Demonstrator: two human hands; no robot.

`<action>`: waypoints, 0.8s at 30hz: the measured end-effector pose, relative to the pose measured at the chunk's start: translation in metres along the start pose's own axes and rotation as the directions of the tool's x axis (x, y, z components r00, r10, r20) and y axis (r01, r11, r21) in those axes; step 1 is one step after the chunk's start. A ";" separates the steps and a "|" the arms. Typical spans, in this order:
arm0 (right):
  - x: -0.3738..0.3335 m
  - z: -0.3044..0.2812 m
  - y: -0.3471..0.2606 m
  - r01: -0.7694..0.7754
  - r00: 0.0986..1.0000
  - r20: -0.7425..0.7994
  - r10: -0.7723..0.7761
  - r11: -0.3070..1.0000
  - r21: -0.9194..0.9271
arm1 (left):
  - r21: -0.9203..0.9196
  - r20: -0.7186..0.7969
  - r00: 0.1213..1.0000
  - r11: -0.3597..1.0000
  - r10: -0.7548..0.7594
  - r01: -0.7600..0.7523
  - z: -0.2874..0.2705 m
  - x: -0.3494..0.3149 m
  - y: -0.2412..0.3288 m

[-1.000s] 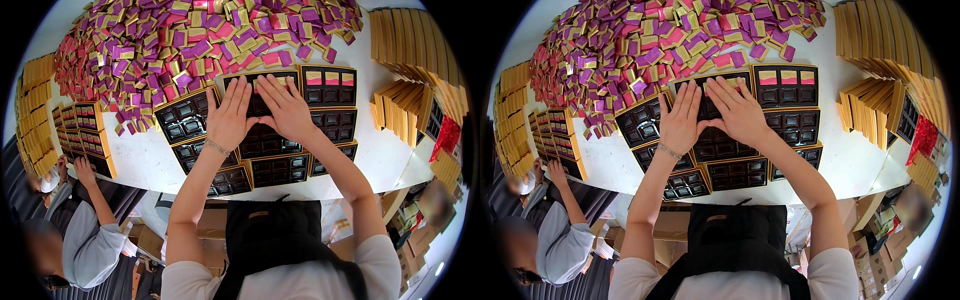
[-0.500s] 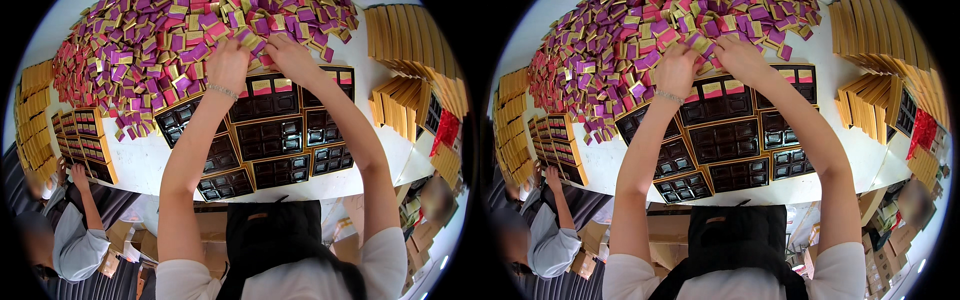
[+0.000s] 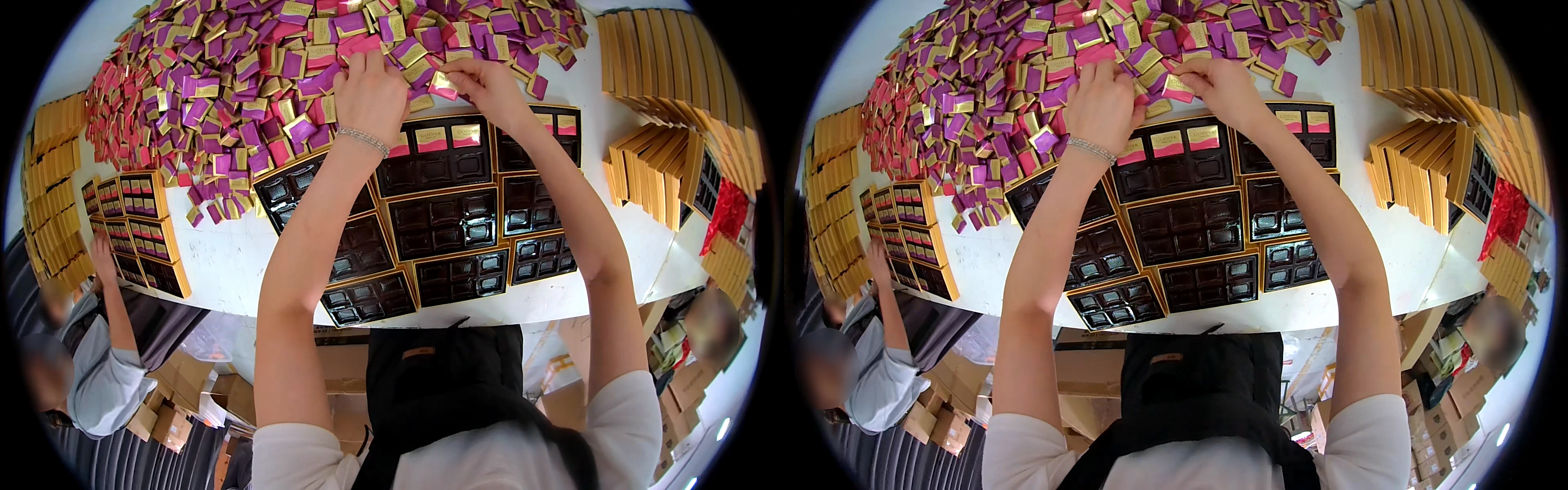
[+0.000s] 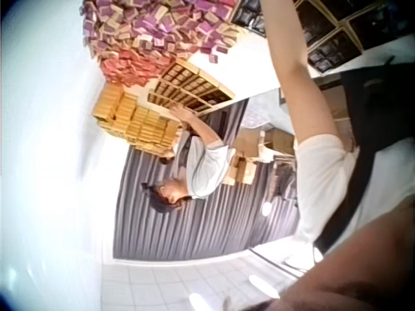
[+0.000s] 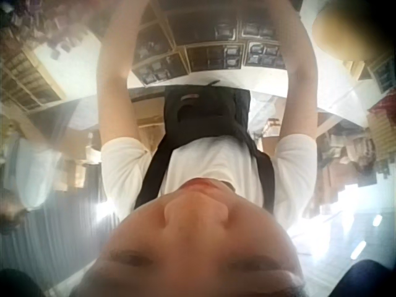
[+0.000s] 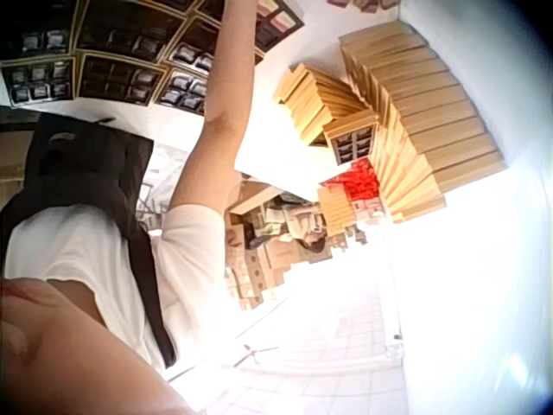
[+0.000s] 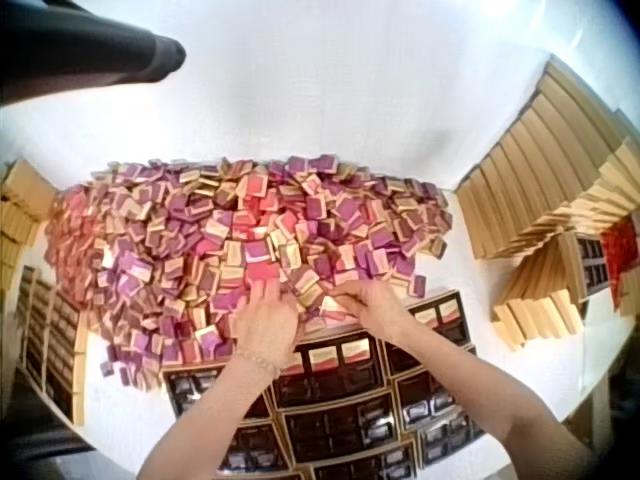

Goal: The person assembles small rectangular trays by placing colorful square items into compartments. They repeatedly pick up items from a large pile, arrange them into the tray slots, and stack completed trays. The person also handles clear plastic bags and cardboard boxes during the process.

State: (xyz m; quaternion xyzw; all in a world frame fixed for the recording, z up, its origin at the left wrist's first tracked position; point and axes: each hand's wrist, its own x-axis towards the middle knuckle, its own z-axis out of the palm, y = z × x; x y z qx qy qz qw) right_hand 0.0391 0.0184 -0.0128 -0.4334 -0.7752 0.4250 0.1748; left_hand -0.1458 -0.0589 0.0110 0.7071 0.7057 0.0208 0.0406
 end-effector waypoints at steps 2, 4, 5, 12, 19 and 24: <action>0.001 -0.003 -0.010 -0.091 0.995 0.035 0.089 0.994 0.063 | -0.122 -0.094 0.993 0.989 0.069 -0.080 0.006 0.001 -0.010; 0.002 -0.002 -0.018 -0.114 0.992 0.058 0.109 0.989 0.093 | -0.252 -0.228 0.971 0.959 0.072 -0.130 0.002 -0.006 -0.025; -0.002 0.005 -0.018 0.011 1.000 -0.018 -0.009 0.993 0.117 | -0.327 -0.302 0.952 0.933 0.051 -0.153 -0.004 -0.013 -0.033; -0.026 0.093 -0.090 0.471 0.880 0.089 -0.466 0.881 -0.046 | -0.336 -0.130 0.990 0.942 -0.053 0.006 -0.039 -0.140 -0.102; -0.053 0.130 -0.108 0.502 0.857 0.071 -0.510 0.796 -0.338 | -0.383 -0.347 0.924 0.923 -0.163 0.019 -0.003 -0.187 -0.111; -0.089 0.128 -0.107 0.488 0.870 0.297 -0.393 0.766 -0.418 | -0.232 -0.431 0.893 0.972 -0.128 0.027 0.011 -0.174 -0.082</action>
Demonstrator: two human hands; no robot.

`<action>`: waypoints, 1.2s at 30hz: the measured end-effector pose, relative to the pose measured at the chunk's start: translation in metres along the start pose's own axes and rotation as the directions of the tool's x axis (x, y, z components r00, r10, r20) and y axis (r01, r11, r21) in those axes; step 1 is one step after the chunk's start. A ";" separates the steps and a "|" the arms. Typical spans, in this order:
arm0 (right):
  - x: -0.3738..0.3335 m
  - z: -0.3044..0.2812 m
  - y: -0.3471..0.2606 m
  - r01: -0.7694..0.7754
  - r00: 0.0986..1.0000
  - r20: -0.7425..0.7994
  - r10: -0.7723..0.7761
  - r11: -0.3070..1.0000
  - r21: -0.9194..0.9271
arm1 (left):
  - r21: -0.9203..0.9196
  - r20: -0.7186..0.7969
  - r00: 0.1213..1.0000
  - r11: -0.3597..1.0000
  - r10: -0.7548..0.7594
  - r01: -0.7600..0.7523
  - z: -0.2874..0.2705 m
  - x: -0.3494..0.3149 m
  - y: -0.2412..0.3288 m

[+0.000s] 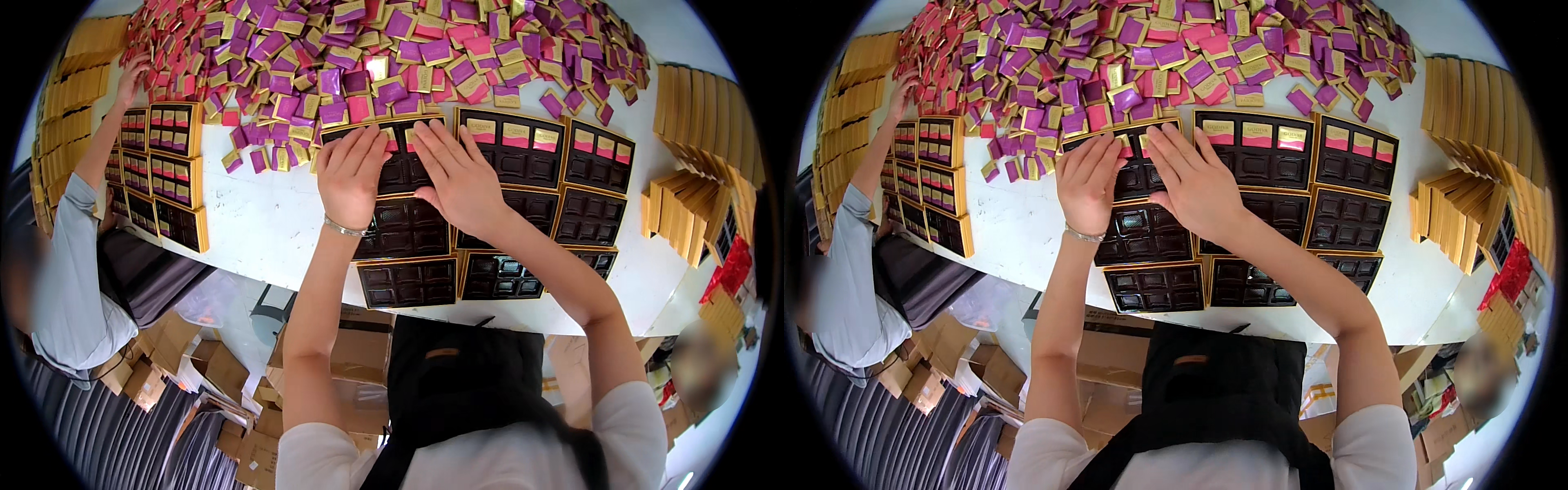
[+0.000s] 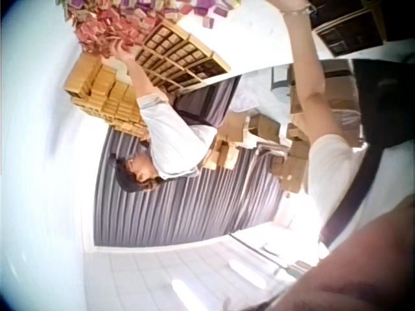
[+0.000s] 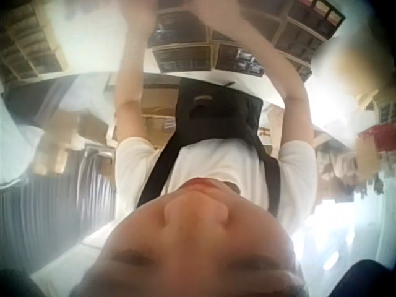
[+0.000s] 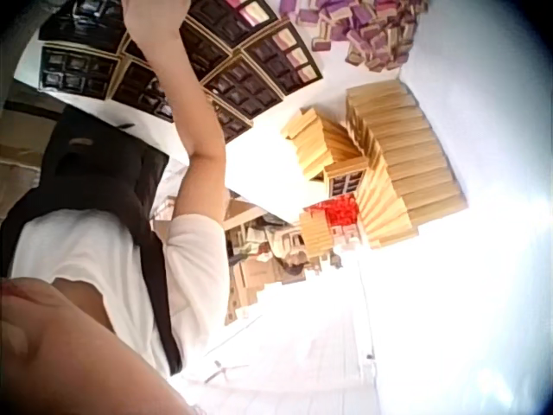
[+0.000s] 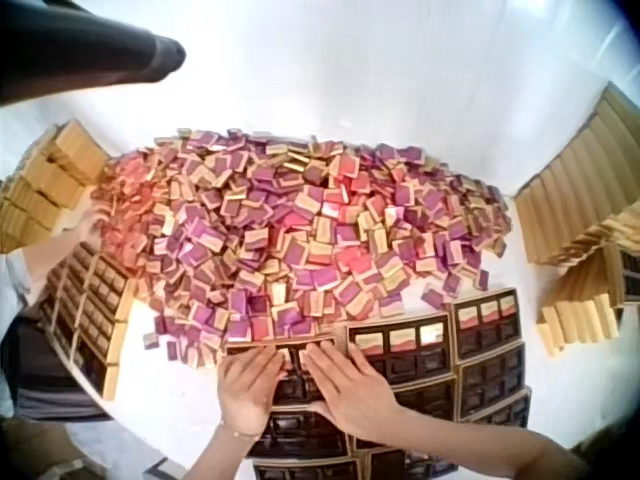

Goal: The person assembles small rectangular trays by placing colorful square items into compartments. They repeatedly pick up items from a large pile, arrange them into the tray slots, and stack completed trays. The person also handles clear plastic bags and cardboard boxes during the process.

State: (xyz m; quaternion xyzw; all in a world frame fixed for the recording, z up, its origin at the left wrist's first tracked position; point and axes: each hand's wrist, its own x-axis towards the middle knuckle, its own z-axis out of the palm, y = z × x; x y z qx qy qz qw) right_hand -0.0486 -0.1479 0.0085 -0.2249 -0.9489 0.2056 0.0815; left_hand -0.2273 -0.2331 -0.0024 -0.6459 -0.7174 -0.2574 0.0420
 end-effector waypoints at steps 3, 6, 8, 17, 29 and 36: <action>-0.001 0.000 0.008 0.022 0.998 0.063 -0.019 0.999 -0.047 | 0.117 0.163 0.987 0.993 -0.006 -0.013 0.002 -0.006 0.015; -0.002 0.005 0.009 0.023 1.000 0.009 -0.022 0.999 -0.046 | 0.139 0.342 0.938 0.990 -0.059 0.012 -0.004 -0.015 0.033; 0.002 -0.002 0.012 0.045 0.999 -0.030 -0.045 0.999 0.006 | 0.190 0.396 0.915 0.982 -0.080 0.004 -0.009 -0.017 0.033; 0.065 -0.011 0.083 -0.403 0.908 -0.184 0.377 0.906 -0.130 | 0.222 0.470 0.876 0.975 -0.108 0.001 -0.008 -0.016 0.024; 0.064 -0.040 0.039 -0.377 0.737 -0.236 0.633 0.675 0.634 | 0.172 0.436 0.889 0.983 -0.140 0.071 -0.011 -0.028 0.022; 0.077 0.016 -0.038 -0.120 0.904 -0.197 0.379 0.668 0.735 | 0.070 0.157 0.951 0.964 -0.266 0.258 -0.027 -0.042 0.004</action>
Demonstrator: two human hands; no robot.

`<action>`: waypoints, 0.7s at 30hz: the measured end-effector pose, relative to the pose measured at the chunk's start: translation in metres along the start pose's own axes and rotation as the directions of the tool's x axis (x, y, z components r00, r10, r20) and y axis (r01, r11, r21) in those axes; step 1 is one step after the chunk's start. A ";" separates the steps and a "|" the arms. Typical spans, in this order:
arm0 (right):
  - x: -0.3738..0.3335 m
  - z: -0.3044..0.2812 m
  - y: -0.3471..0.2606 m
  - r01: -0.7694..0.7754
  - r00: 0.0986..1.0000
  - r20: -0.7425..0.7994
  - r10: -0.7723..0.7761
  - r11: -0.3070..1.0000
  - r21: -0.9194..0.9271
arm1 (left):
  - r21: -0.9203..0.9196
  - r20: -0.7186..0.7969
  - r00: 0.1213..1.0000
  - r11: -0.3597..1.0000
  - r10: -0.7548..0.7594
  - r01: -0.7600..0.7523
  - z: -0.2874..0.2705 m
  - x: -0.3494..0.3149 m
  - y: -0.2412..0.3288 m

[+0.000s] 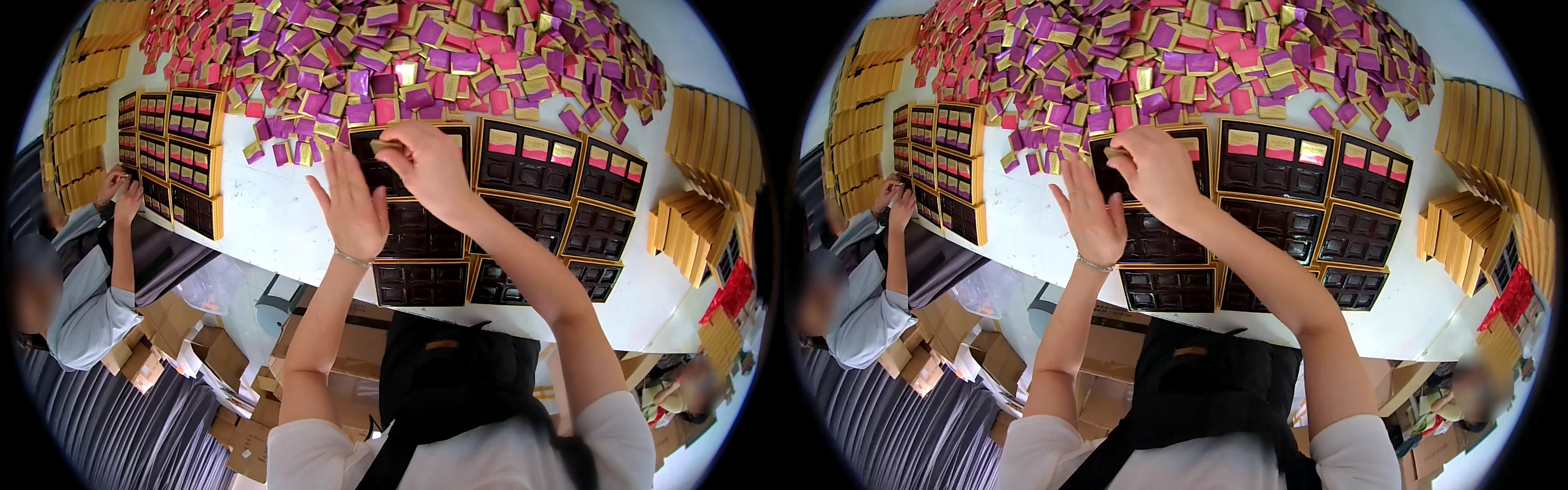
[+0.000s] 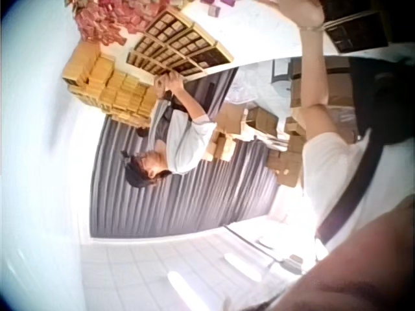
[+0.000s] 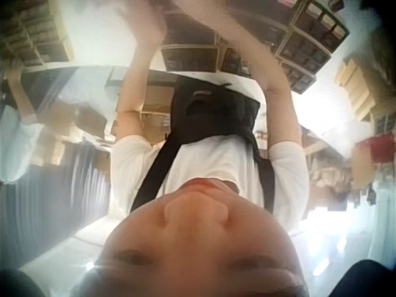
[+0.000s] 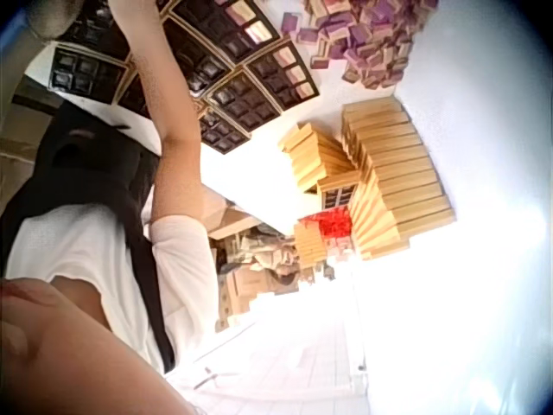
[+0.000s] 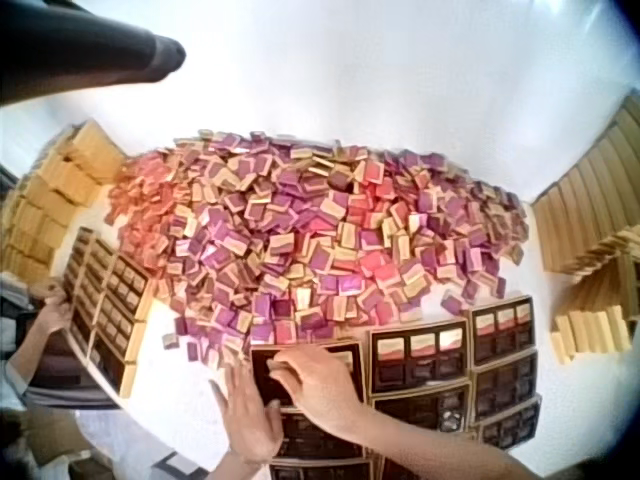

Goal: The person assembles small rectangular trays by placing colorful square items into compartments. They repeatedly pick up items from a large pile, arrange them into the tray slots, and stack completed trays. The person also handles clear plastic bags and cardboard boxes during the process.

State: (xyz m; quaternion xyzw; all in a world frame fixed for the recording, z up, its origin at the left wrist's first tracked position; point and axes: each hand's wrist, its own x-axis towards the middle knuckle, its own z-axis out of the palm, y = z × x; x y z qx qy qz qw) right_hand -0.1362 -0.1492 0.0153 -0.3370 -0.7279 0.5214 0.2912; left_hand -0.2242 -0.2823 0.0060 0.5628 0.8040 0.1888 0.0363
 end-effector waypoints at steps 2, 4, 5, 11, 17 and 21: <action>0.000 0.008 0.004 0.007 1.000 0.019 -0.005 0.996 -0.091 | -0.025 0.054 0.995 0.996 0.086 -0.084 -0.002 -0.003 0.003; 0.010 -0.007 0.017 0.158 0.982 -0.037 -0.183 0.922 -0.353 | 0.055 0.233 0.967 0.991 0.102 -0.118 0.000 -0.001 0.001; 0.018 -0.022 0.027 0.139 0.985 -0.018 -0.172 0.847 -0.514 | 0.086 0.215 0.972 0.989 0.101 -0.121 0.003 -0.002 -0.002; 0.047 -0.054 0.047 -0.013 0.998 -0.050 -0.043 0.615 -0.789 | 0.104 0.109 0.987 0.986 0.116 -0.127 0.006 0.000 0.002; 0.053 -0.057 0.062 0.130 0.988 0.052 -0.148 0.585 -0.800 | 0.102 0.206 0.963 0.975 0.173 -0.197 0.016 0.013 0.007; 0.046 -0.063 0.064 0.111 0.988 -0.014 -0.154 0.769 -0.630 | 0.073 0.240 0.955 0.977 0.176 -0.199 0.016 0.011 0.006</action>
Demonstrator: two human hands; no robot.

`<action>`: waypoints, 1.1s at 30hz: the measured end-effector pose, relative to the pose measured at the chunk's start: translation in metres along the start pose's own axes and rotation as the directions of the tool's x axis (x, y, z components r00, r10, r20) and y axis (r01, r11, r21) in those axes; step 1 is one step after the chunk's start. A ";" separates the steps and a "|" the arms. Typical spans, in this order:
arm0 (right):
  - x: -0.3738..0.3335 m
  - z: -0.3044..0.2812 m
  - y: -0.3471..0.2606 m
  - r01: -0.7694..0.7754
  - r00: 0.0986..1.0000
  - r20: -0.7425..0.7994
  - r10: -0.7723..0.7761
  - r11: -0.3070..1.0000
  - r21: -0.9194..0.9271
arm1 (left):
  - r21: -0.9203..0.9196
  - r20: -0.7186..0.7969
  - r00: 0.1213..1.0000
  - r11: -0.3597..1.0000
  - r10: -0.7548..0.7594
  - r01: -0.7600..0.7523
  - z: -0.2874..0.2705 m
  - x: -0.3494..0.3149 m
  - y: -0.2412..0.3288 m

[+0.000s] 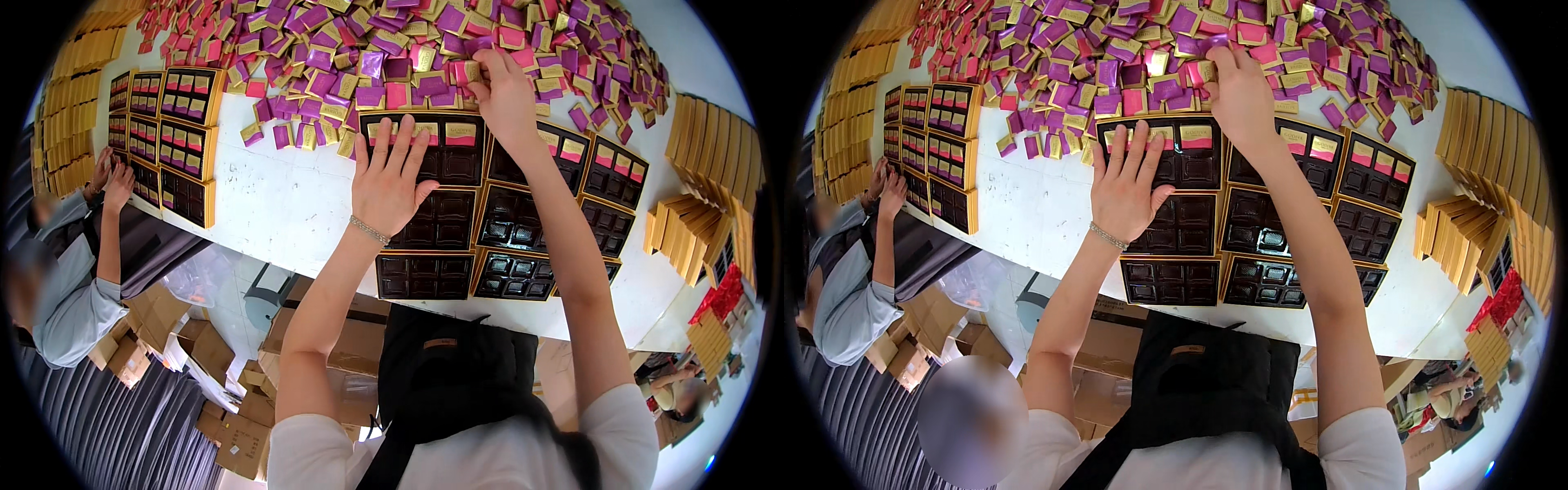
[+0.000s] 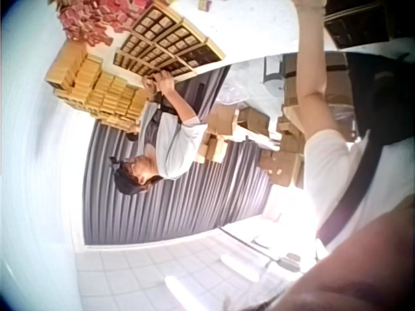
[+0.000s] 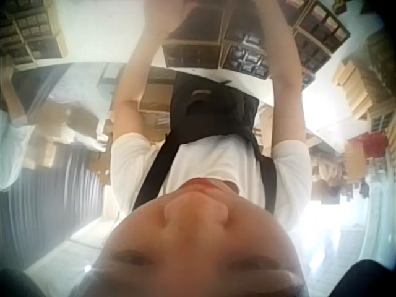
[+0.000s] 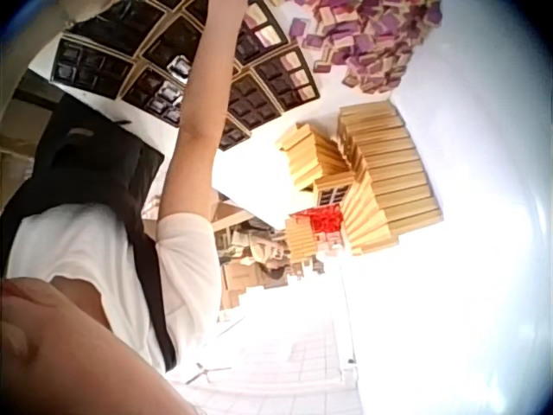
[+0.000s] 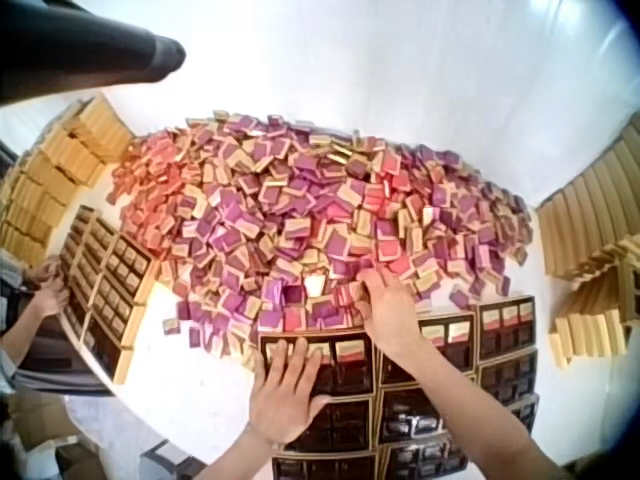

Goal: The person assembles small rectangular trays by placing colorful square items into compartments. They repeatedly pick up items from a large pile, arrange them into the tray slots, and stack completed trays. The person also handles clear plastic bags and cardboard boxes during the process.

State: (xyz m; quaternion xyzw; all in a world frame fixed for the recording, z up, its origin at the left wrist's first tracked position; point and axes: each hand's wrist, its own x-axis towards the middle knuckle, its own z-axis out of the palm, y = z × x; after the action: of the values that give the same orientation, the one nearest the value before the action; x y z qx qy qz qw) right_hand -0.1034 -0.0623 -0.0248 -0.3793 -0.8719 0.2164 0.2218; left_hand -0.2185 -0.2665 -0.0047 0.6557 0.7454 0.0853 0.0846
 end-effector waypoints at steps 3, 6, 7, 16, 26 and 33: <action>0.007 -0.002 0.001 -0.196 0.980 0.097 0.175 0.936 0.292 | 0.017 0.016 1.000 1.000 0.002 -0.002 -0.001 0.004 0.001; 0.002 -0.004 0.004 -0.342 0.940 0.189 0.285 0.761 0.552 | 0.045 0.004 1.000 0.999 0.022 -0.022 -0.004 0.004 0.005; 0.001 -0.007 0.002 -0.373 0.927 0.214 0.309 0.681 0.630 | 0.029 -0.023 0.999 0.999 0.040 -0.040 -0.003 0.001 0.006; -0.070 -0.053 -0.038 0.030 0.971 0.207 -0.117 0.924 0.382 | -0.076 -0.158 0.983 0.991 0.097 -0.110 0.001 -0.006 0.003; -0.089 -0.056 -0.032 -0.382 0.902 0.386 0.191 0.770 0.512 | -0.042 -0.315 0.948 0.996 0.056 -0.073 -0.019 0.036 -0.020; -0.129 -0.090 -0.003 -0.599 0.791 0.262 0.554 0.612 0.516 | 0.155 0.194 0.945 0.959 -0.263 0.235 -0.046 0.117 -0.019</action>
State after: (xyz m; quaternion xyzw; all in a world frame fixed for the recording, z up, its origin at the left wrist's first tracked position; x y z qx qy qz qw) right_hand 0.0236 -0.1436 0.0208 -0.5453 -0.6033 0.5425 0.2107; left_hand -0.2628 -0.1536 0.0338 0.5655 0.8130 -0.0454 0.1311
